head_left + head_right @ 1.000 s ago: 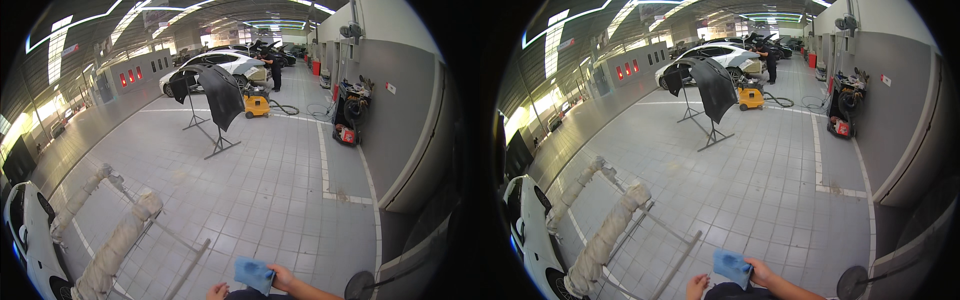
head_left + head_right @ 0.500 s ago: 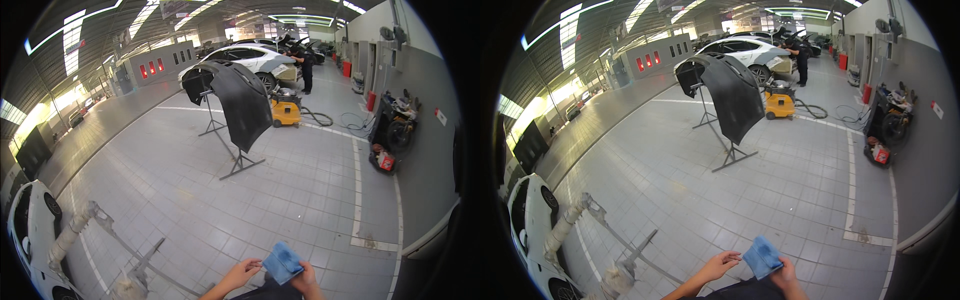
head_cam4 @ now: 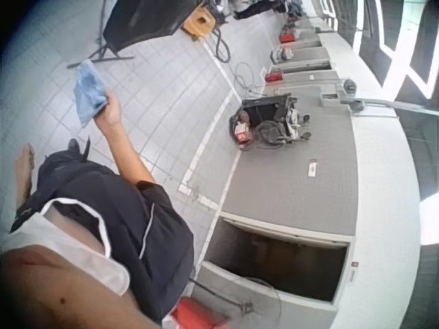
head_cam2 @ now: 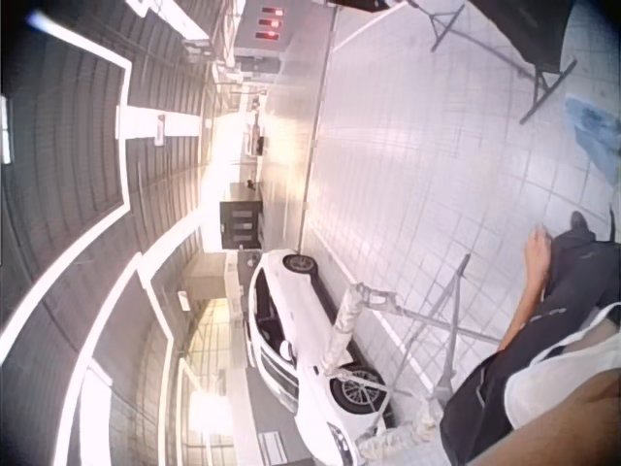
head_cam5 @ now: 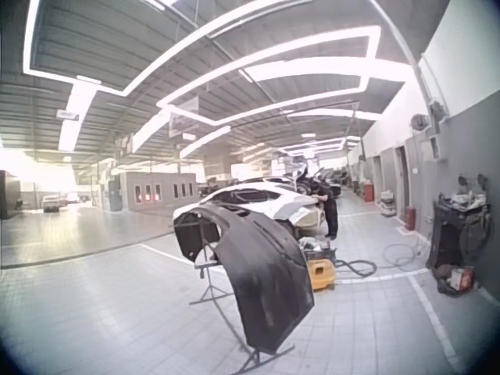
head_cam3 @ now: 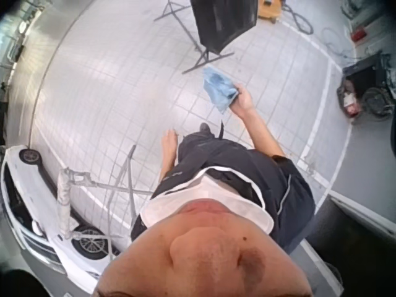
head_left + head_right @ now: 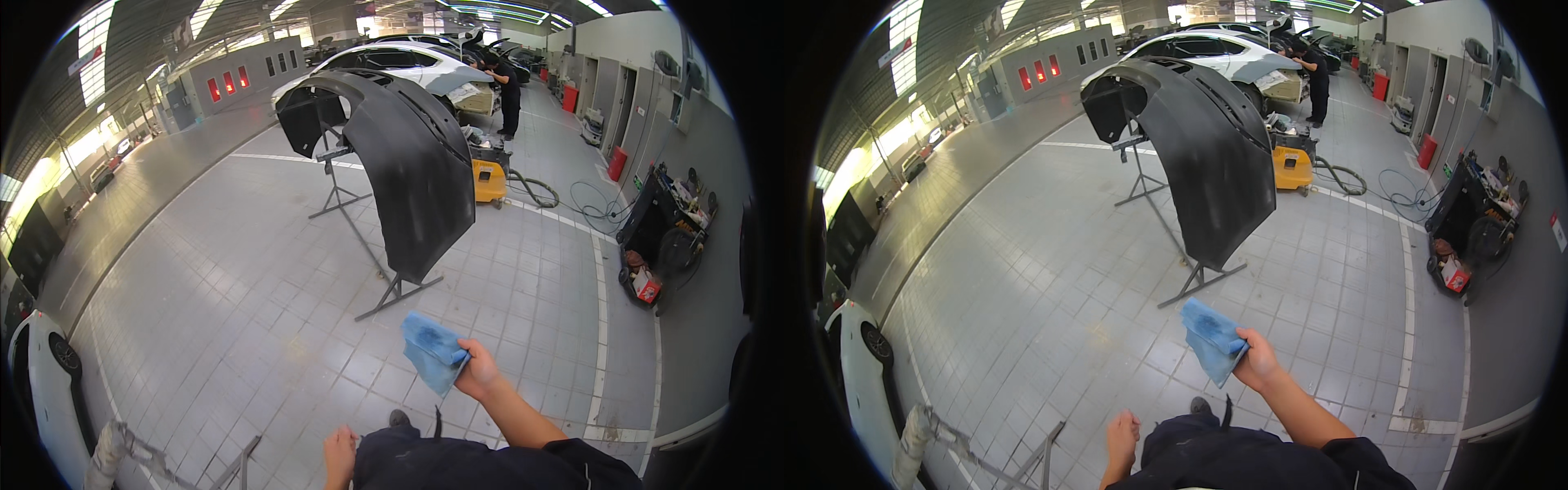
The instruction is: The person applies filler to a car bumper using a putty knife, then wipes the surface with a cloth. They retrieve a liquid from a container and apply it with a blue cloth to the bumper. The task occurs in a workshop with other vehicles and tools visible.
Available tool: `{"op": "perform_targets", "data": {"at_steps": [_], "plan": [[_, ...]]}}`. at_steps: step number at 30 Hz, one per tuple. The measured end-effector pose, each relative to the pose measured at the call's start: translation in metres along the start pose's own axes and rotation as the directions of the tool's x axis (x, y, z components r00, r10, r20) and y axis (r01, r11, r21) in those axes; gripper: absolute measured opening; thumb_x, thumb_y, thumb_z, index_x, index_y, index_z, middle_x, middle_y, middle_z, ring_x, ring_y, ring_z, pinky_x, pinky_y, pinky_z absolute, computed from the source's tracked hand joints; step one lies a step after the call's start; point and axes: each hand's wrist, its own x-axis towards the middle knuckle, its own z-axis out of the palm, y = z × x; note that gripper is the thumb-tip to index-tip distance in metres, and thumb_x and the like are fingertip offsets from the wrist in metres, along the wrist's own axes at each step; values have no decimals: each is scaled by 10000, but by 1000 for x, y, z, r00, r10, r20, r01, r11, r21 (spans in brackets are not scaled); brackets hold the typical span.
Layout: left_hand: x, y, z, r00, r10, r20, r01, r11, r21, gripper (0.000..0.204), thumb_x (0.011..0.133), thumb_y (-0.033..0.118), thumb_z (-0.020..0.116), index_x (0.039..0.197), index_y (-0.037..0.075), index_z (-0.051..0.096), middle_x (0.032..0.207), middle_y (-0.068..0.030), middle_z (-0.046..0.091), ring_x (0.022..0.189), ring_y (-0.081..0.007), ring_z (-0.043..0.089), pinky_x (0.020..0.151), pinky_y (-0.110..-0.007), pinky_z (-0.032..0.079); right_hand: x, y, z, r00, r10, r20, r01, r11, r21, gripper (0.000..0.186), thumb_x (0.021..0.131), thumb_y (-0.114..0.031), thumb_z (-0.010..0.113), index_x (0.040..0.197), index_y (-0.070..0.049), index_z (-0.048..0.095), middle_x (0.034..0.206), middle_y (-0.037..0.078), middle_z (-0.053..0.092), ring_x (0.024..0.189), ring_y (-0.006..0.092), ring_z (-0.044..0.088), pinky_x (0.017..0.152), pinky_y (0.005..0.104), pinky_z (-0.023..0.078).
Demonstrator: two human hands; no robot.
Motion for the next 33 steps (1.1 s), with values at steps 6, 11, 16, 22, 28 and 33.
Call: {"op": "perform_targets", "data": {"at_steps": [6, 11, 16, 22, 28, 33], "plan": [[174, 162, 51, 960, 169, 224, -157, 985, -69, 345, 1042, 274, 465, 847, 18, 589, 602, 90, 357, 519, -7, 292, 467, -204, 226, 122, -94, 31, 988, -128, -82, 125, 991, -38, 563, 975, -333, 387, 1376, 55, 461, 1371, 184, 557, 1279, 334, 517, 1109, 480, 363], [324, 235, 76, 891, 274, 363, -276, 960, -45, 326, 1048, 266, 466, 902, 12, 607, 619, 89, 374, 531, -8, 299, 482, -201, 238, 244, -149, 54, 969, -242, 43, 242, 970, 3, 593, 980, -362, 375, 1402, 50, 442, 1418, 198, 517, 1314, 350, 486, 1136, 484, 333], [415, 311, 93, 880, 309, 361, -318, 947, -35, 262, 1024, 194, 496, 918, 2, 640, 615, 76, 415, 547, -23, 341, 510, -216, 271, 379, -201, 106, 951, -310, 19, 310, 950, -27, 616, 965, -384, 397, 1416, 33, 444, 1434, 197, 509, 1323, 374, 477, 1140, 494, 331], [540, 348, 54, 917, 283, 282, -270, 959, -86, 242, 1004, 185, 527, 925, 8, 671, 620, 72, 429, 568, -18, 357, 516, -213, 291, 490, -248, 197, 900, -434, 40, 435, 899, -56, 554, 984, -336, 429, 1376, 52, 487, 1380, 195, 559, 1265, 343, 541, 1124, 464, 362], [709, 383, 6, 897, 227, 380, -225, 973, -51, 246, 1016, 173, 510, 904, -4, 638, 598, 58, 426, 551, -26, 358, 504, -217, 277, 577, -213, 270, 707, -707, -17, 701, 704, -112, 467, 1010, -247, 441, 1367, 52, 481, 1360, 188, 569, 1240, 312, 562, 1098, 442, 393], [816, 463, -1, 738, 207, 642, -288, 957, 23, 231, 1002, 162, 528, 903, -1, 660, 595, 59, 428, 553, -27, 367, 503, -220, 290, 642, -171, 328, 482, -799, -360, 784, 577, -231, 443, 1009, -205, 459, 1355, 71, 465, 1343, 176, 572, 1230, 298, 561, 1074, 448, 411]]}}
